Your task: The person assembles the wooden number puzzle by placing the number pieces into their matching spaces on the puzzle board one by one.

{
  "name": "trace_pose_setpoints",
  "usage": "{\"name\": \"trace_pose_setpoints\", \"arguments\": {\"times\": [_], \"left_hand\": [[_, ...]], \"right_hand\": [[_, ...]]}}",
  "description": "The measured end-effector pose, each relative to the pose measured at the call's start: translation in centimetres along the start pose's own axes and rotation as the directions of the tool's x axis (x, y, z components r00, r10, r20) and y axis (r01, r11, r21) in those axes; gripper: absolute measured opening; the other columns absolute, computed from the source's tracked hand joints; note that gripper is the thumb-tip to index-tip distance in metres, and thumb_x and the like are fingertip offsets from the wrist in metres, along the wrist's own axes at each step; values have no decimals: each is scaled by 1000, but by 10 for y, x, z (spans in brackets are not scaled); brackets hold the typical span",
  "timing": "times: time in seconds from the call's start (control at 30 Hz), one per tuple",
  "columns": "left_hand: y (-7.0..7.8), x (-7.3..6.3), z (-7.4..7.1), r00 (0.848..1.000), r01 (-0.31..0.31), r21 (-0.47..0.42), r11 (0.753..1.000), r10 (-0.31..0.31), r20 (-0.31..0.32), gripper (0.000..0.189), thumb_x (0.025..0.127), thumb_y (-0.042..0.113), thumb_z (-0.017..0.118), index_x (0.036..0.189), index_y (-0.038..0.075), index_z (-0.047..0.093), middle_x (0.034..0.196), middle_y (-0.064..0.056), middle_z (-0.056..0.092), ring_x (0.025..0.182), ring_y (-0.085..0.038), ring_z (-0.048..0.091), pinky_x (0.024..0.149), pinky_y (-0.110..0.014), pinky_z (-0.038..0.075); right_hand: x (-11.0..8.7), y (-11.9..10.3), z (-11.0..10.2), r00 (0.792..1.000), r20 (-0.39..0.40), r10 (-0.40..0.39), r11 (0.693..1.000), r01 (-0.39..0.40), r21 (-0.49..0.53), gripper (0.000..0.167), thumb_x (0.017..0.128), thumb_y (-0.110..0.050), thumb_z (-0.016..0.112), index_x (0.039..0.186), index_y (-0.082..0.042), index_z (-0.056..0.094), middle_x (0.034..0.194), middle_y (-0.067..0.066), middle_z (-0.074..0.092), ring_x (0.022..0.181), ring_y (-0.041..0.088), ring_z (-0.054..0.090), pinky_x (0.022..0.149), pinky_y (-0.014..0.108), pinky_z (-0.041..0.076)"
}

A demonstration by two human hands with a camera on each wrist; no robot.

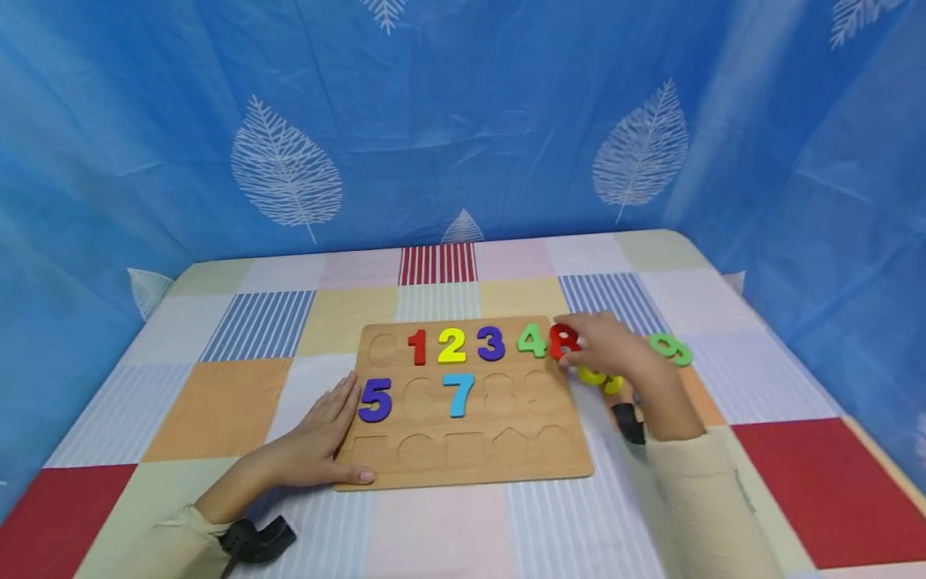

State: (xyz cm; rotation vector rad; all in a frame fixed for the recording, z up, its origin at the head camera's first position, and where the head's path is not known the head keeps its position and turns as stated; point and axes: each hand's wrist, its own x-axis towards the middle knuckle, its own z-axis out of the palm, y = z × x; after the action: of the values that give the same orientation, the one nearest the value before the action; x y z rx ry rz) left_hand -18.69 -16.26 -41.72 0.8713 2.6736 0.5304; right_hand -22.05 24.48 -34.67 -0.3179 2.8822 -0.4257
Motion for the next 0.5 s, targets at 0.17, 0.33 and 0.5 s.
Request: {"name": "trace_pose_setpoints", "arguments": {"times": [0.17,0.33,0.5], "left_hand": [[-1,-3,-1,1000,5,22,1000,-5,7,123,66,73,58,144,-4,2,151,-21,-10,141,-33,-6,113,-51,7],[0,0,-1,1000,4,31,1000,-4,15,123,67,73,57,144,-4,2,151,-22,-10,141,-33,-7,113,-50,6],[2,2,-1,1000,-8,19,1000,8,-5,121,68,71,59,144,-6,4,151,-24,-7,140,-35,-5,112,-53,8]], "right_hand": [[-4,-29,10,991,18,-131,991,130,22,62,79,-23,71,131,0,46,127,20,53,110,37,46,94,56,37],[-4,-49,15,980,61,-192,981,192,0,61,78,-24,71,130,-2,49,123,14,57,104,31,46,82,43,47],[-2,-60,21,976,90,-198,979,201,-26,61,76,-23,73,130,-5,50,124,10,58,105,29,46,83,42,48]]}}
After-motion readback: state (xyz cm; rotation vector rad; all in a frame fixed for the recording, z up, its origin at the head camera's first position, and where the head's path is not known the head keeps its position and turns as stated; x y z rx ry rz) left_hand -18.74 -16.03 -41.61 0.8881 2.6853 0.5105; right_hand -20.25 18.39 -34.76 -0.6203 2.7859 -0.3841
